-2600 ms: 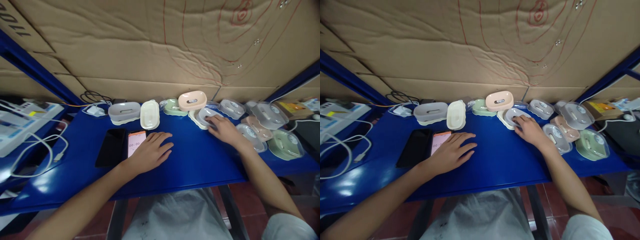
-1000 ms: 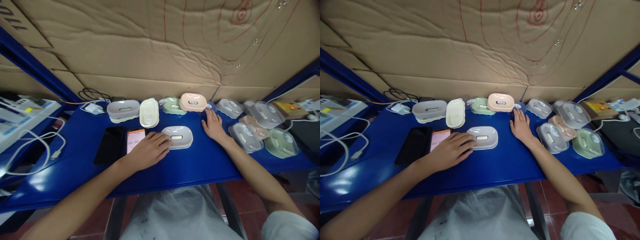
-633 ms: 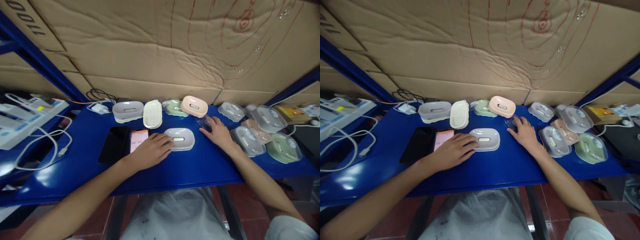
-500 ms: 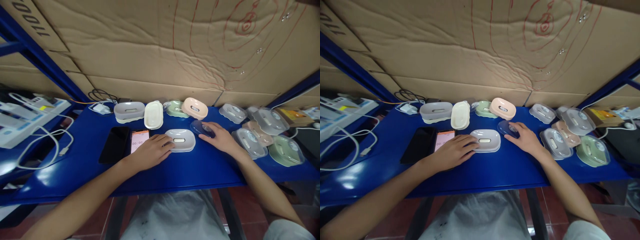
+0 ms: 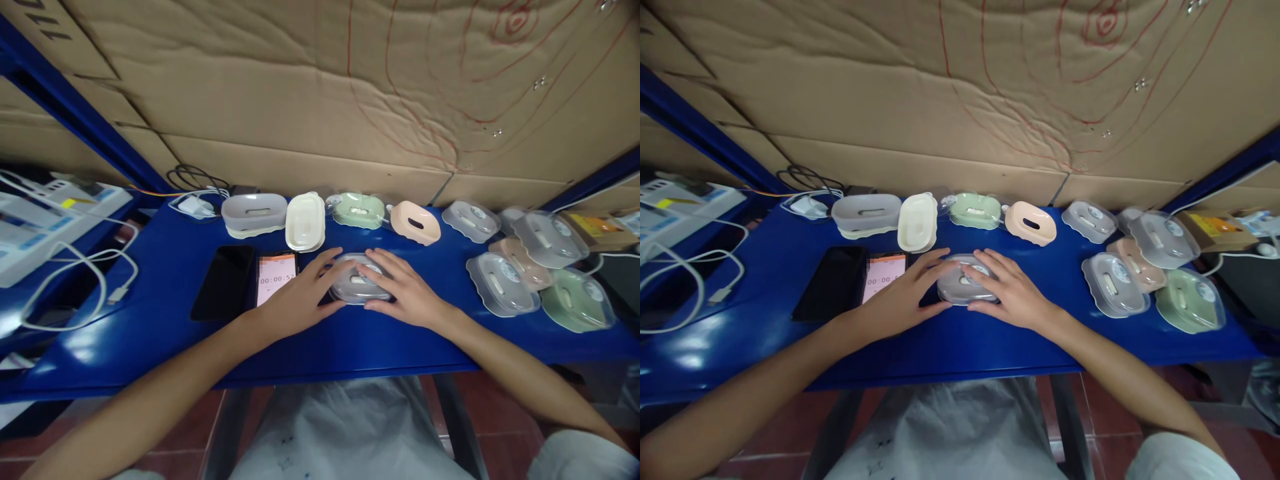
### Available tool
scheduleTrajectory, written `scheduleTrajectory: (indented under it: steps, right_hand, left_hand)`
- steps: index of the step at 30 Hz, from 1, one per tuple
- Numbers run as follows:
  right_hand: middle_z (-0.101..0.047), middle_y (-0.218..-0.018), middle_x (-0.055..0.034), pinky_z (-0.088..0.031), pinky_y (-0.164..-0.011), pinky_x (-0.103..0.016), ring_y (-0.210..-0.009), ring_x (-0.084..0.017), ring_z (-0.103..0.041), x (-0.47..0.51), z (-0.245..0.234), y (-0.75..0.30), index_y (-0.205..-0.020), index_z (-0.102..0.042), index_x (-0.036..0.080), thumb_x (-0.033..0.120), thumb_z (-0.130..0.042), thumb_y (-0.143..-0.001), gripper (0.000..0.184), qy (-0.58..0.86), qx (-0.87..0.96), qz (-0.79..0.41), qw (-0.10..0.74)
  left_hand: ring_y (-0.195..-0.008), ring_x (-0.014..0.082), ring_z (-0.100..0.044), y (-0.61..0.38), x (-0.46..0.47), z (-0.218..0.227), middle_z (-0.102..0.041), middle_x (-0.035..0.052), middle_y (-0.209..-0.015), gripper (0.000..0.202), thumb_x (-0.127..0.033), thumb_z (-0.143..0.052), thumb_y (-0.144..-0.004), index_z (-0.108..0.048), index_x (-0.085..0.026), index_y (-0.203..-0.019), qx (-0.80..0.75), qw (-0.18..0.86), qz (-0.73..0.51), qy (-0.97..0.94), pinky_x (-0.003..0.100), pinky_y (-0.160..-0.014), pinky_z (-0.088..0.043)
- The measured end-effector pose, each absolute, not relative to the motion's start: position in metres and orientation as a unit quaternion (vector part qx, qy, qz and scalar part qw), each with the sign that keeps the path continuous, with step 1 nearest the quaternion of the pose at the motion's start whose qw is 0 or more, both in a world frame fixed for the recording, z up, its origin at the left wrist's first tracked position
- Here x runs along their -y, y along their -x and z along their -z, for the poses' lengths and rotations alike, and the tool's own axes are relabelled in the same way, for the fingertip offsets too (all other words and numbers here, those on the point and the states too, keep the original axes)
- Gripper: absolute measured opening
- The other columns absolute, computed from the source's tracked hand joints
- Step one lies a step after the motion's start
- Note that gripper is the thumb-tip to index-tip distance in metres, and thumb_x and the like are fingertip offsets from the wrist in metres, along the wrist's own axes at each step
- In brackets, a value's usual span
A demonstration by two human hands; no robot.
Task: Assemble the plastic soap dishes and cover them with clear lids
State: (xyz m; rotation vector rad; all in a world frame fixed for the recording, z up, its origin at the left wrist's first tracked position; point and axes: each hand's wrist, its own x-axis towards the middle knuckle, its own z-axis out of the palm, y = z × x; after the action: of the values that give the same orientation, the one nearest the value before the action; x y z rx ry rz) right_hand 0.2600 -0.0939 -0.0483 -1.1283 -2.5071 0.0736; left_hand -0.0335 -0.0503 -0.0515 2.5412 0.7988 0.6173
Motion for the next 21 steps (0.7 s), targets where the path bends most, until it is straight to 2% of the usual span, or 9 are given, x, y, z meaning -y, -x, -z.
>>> scheduleTrajectory:
  steps: [4,8,13,16,19,21]
  right_hand:
    - [-0.040,-0.172,-0.0199,-0.045,-0.123,-0.064,-0.160,-0.039,-0.039,0.095,0.044,-0.257,-0.170,-0.038,0.028,0.052,-0.062,-0.106,0.073,0.397,0.898,0.004,0.188]
    - [-0.042,-0.171,-0.0189,-0.044,-0.125,-0.062,-0.159,-0.037,-0.041,0.095,0.040,-0.259,-0.167,-0.043,0.027,0.051,-0.062,-0.106,0.069,0.383,0.905,-0.011,0.185]
    - [-0.041,-0.171,-0.0185,-0.043,-0.124,-0.064,-0.158,-0.037,-0.040,0.097,0.045,-0.257,-0.169,-0.039,0.030,0.054,-0.060,-0.106,0.070,0.389,0.901,-0.017,0.188]
    - [-0.036,-0.174,-0.0195,-0.041,-0.125,-0.062,-0.161,-0.038,-0.035,0.096,0.046,-0.259,-0.171,-0.032,0.029,0.061,-0.059,-0.105,0.079,0.376,0.906,-0.035,0.191]
    - [-0.035,-0.176,-0.0165,-0.039,-0.127,-0.059,-0.162,-0.034,-0.035,0.087,0.043,-0.270,-0.172,-0.028,0.029,0.066,-0.046,-0.108,0.077,0.380,0.896,-0.059,0.224]
    - [-0.039,-0.174,-0.0151,-0.036,-0.128,-0.058,-0.161,-0.032,-0.037,0.077,0.041,-0.283,-0.171,-0.030,0.029,0.060,-0.039,-0.112,0.067,0.455,0.848,-0.034,0.270]
  left_hand:
    - [-0.156,0.0351,-0.045,0.033,0.050,0.051,-0.040,0.0160,-0.168,0.073,-0.029,-0.074,-0.100,-0.038,-0.031,-0.163,-0.279,0.198,-0.218,-0.914,0.057,-0.127,-0.045]
    - [-0.154,0.0337,-0.049,0.034,0.047,0.051,-0.042,0.0138,-0.166,0.072,-0.031,-0.078,-0.098,-0.042,-0.033,-0.161,-0.283,0.228,-0.223,-0.905,0.056,-0.128,-0.045]
    - [-0.151,0.0319,-0.052,0.035,0.046,0.050,-0.045,0.0109,-0.164,0.070,-0.033,-0.079,-0.097,-0.046,-0.036,-0.158,-0.293,0.260,-0.220,-0.893,0.054,-0.127,-0.046]
    - [-0.150,0.0325,-0.053,0.034,0.046,0.047,-0.045,0.0111,-0.163,0.070,-0.037,-0.081,-0.095,-0.047,-0.035,-0.157,-0.297,0.271,-0.213,-0.891,0.053,-0.126,-0.048]
    - [-0.145,0.0330,-0.058,0.034,0.047,0.043,-0.050,0.0116,-0.159,0.069,-0.041,-0.083,-0.093,-0.051,-0.032,-0.152,-0.303,0.278,-0.204,-0.889,0.052,-0.122,-0.051]
    - [-0.144,0.0328,-0.059,0.034,0.048,0.040,-0.051,0.0117,-0.158,0.066,-0.040,-0.083,-0.093,-0.052,-0.031,-0.150,-0.304,0.271,-0.194,-0.892,0.053,-0.122,-0.051]
